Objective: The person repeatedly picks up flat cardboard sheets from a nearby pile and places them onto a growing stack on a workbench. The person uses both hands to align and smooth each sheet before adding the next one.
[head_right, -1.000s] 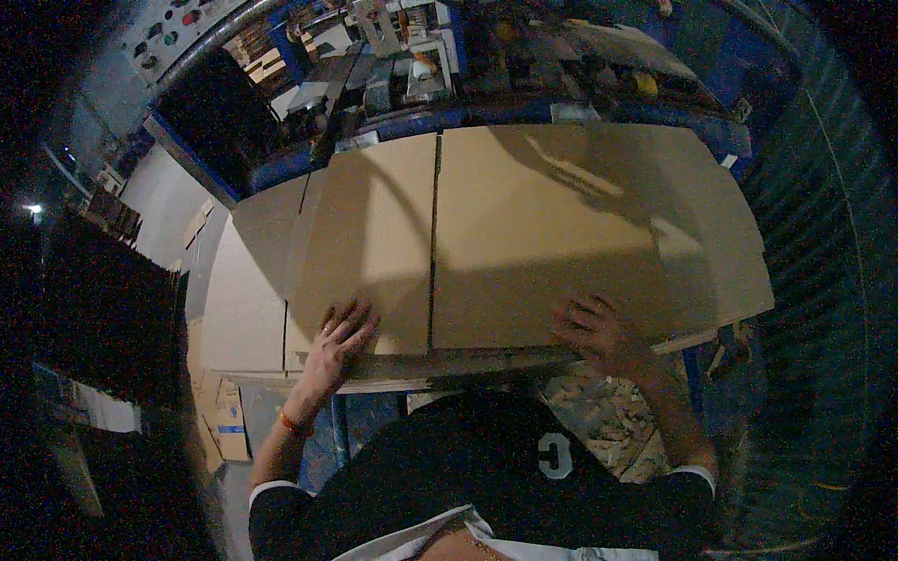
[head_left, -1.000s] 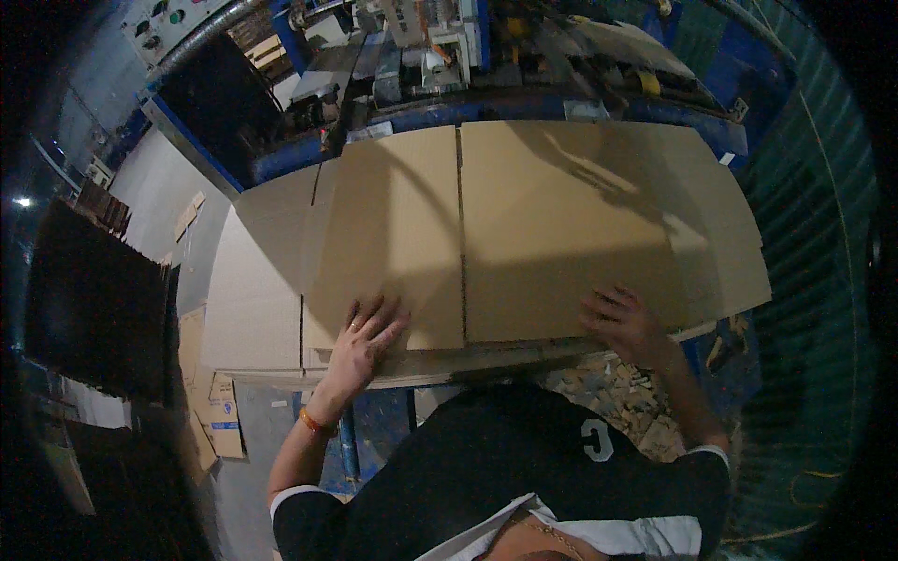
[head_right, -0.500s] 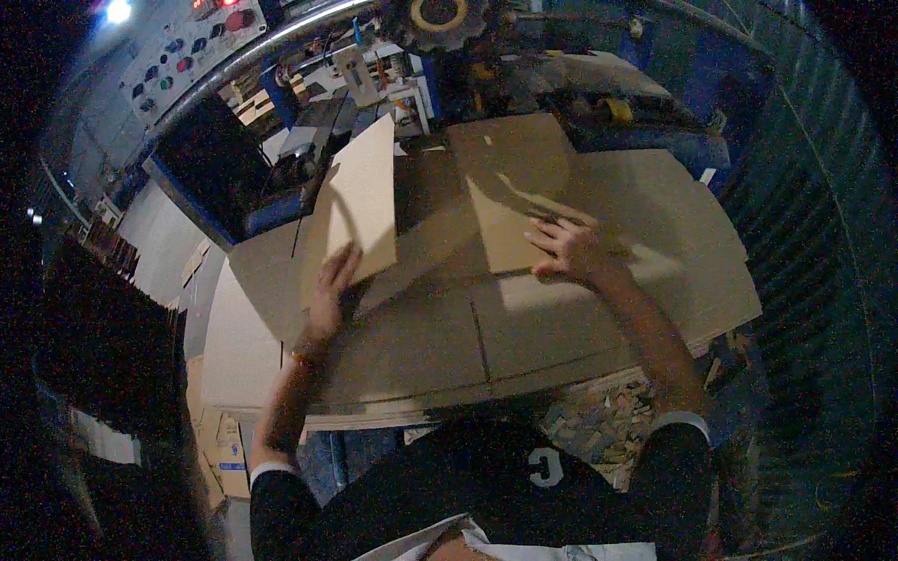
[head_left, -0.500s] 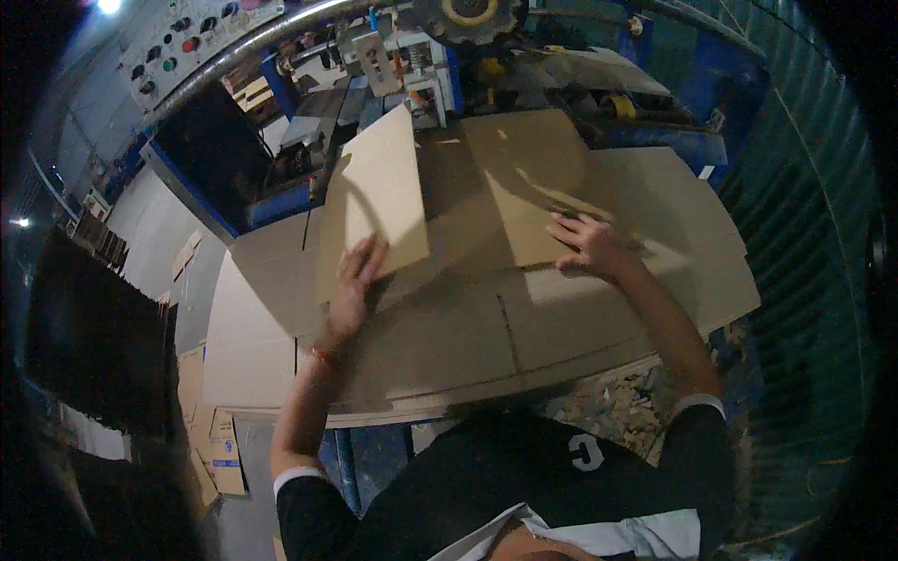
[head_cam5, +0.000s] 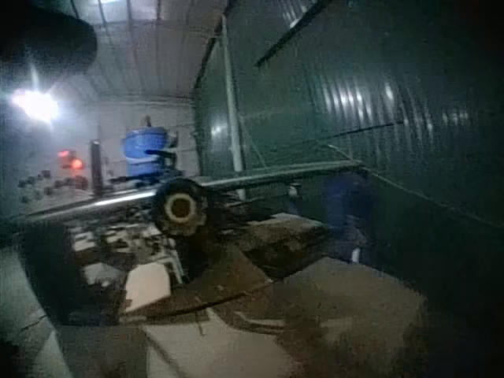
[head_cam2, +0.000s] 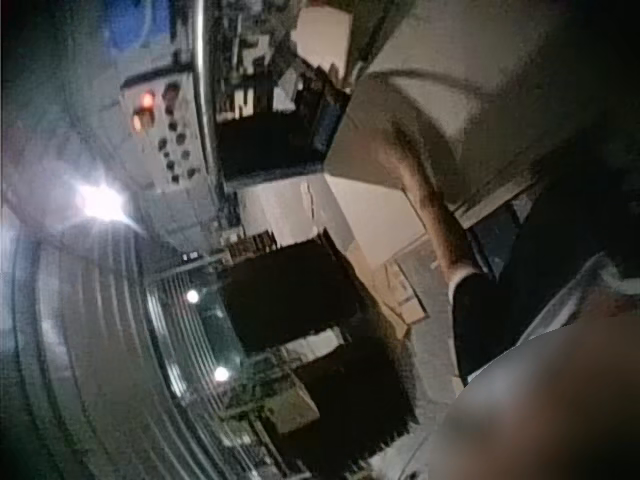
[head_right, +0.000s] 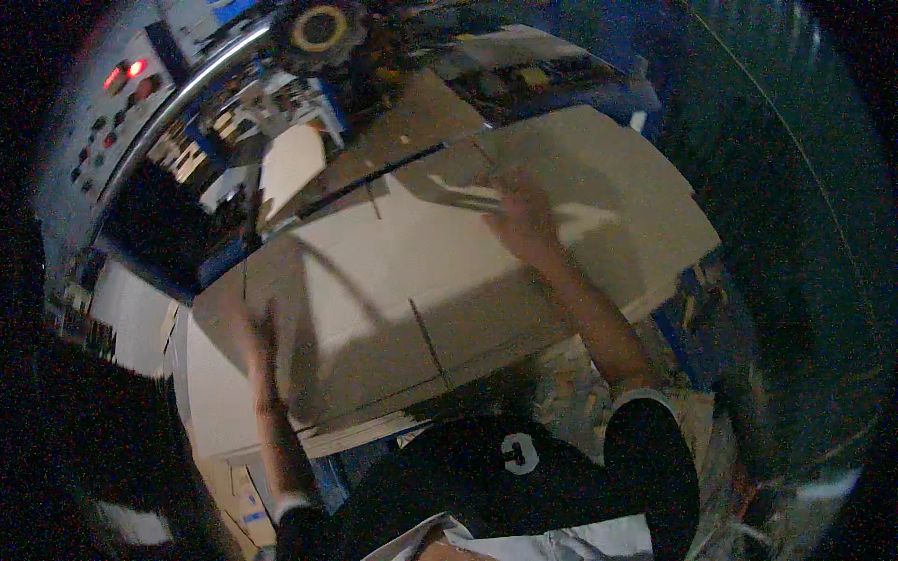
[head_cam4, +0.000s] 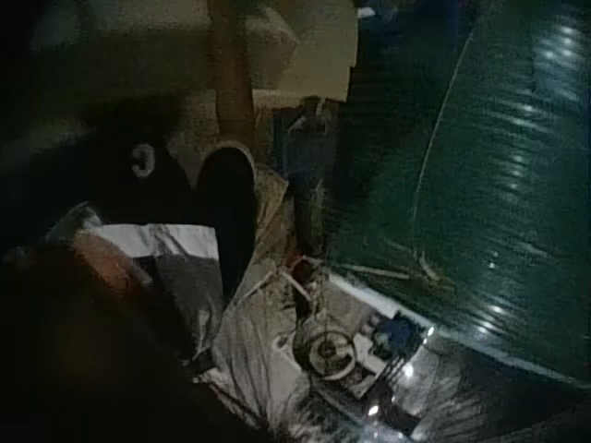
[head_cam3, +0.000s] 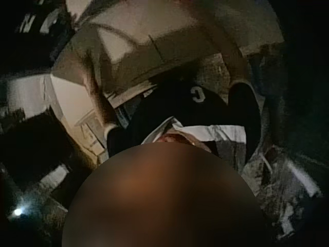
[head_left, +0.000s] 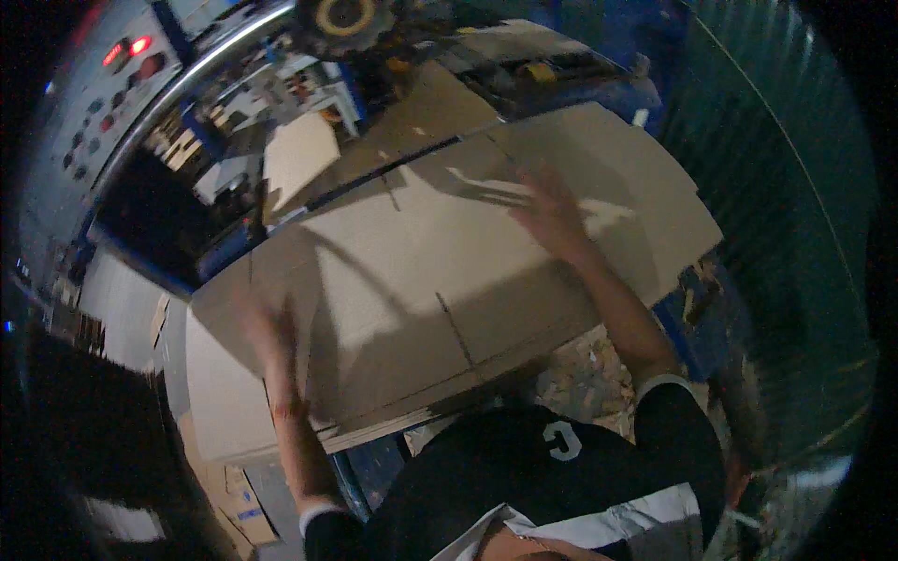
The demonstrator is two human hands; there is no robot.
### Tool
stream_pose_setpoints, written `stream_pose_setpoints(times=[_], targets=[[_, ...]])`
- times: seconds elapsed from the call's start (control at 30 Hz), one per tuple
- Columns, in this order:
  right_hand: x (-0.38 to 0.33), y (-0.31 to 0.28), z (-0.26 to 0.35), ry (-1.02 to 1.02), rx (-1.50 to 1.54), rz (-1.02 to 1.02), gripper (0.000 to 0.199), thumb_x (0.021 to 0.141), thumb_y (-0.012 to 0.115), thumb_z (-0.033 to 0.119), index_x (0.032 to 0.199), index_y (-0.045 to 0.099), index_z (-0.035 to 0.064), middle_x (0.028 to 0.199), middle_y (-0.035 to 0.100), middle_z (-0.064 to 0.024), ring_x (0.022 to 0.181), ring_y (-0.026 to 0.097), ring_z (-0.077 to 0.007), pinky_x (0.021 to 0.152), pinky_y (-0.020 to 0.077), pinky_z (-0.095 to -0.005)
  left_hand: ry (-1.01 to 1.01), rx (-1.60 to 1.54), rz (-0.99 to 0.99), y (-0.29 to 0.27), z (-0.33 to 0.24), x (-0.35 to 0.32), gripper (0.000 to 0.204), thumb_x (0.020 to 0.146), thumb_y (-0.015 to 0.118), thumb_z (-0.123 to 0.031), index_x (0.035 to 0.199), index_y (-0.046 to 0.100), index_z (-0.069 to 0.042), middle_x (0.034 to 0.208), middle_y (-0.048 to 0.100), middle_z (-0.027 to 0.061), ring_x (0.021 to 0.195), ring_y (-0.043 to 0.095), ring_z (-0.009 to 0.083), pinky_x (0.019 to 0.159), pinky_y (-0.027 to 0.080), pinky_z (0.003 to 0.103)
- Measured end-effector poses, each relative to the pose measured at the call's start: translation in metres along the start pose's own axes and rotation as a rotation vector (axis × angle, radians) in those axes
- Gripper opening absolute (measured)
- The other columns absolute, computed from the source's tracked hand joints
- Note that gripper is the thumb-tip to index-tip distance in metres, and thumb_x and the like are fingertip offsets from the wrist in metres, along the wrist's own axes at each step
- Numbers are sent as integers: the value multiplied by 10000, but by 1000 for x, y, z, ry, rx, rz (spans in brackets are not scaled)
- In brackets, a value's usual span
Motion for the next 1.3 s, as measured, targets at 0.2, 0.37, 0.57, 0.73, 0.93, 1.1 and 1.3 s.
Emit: stream_pose_setpoints(times=[0.2, 0.37, 0.57, 0.73, 0.93, 1.1, 1.3], targets=[[-141, -93, -115, 820, -584, -96, 615, 854, 484, 489, 1278, 451, 46, 1242, 493, -221, 1187, 433, -383, 1025, 280, -489, -761, 305, -148, -117, 137, -153, 739, 825, 596, -410, 1311, 337, 84, 1298, 421, 268, 1145, 469, 361, 905, 410, 414], [-140, -69, -124, 585, -613, 28, 512, 879, 457, 390, 1259, 491, 48, 1130, 582, -190, 1135, 505, -284, 1008, 304, -476, -1009, -368, -340, -105, 128, -138, 666, 840, 594, -258, 1344, 301, 66, 1348, 380, 243, 1201, 426, 330, 962, 365, 405], [-134, -62, -144, 723, 816, -1036, 385, 847, 545, 117, 1217, 492, 27, 1114, 575, -130, 1043, 519, -232, 945, 371, -387, -789, 114, -462, -133, 53, -114, 610, 825, 586, -135, 1332, 313, 68, 1310, 415, 235, 1206, 414, 345, 992, 335, 420], [-76, -110, -174, 787, 1032, -992, 422, 833, 558, 102, 1234, 460, 14, 1144, 548, -118, 1032, 512, -256, 918, 388, -369, -909, 332, -581, -161, 66, -128, 676, 790, 615, -92, 1332, 254, 90, 1279, 408, 297, 1191, 413, 378, 1012, 315, 443], [23, -185, -162, 651, 770, -527, 478, 851, 500, 95, 1307, 393, -2, 1230, 502, -108, 1052, 525, -239, 893, 402, -317, -1209, -1068, -704, -135, 122, -152, 561, 814, 598, -111, 1266, 345, 104, 1235, 462, 219, 1128, 470, 330, 971, 381, 396], [-69, -188, -74, 247, 693, -624, 470, 841, 462, 33, 1301, 390, -34, 1230, 507, -134, 1139, 473, -218, 961, 357, -321, -929, -1187, -464, -142, 112, -134, 282, 834, 559, -137, 1033, 568, 62, 1048, 586, 130, 928, 575, 266, 850, 445, 369], [-172, -104, 46, -389, 208, -1, 329, 783, 551, 142, 1106, 596, 96, 1190, 576, -114, 1039, 574, -254, 914, 444, -421, -620, -805, 50, -147, -11, -129, 267, 831, 541, -61, 1070, 603, 39, 1176, 568, 137, 1096, 520, 258, 958, 380, 381]])
Point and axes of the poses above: each hand's wrist, its own x-axis towards the middle knuckle, its own y-axis out of the palm, z = x × y, the point moved 4 cm from there along x, towards the middle knuckle
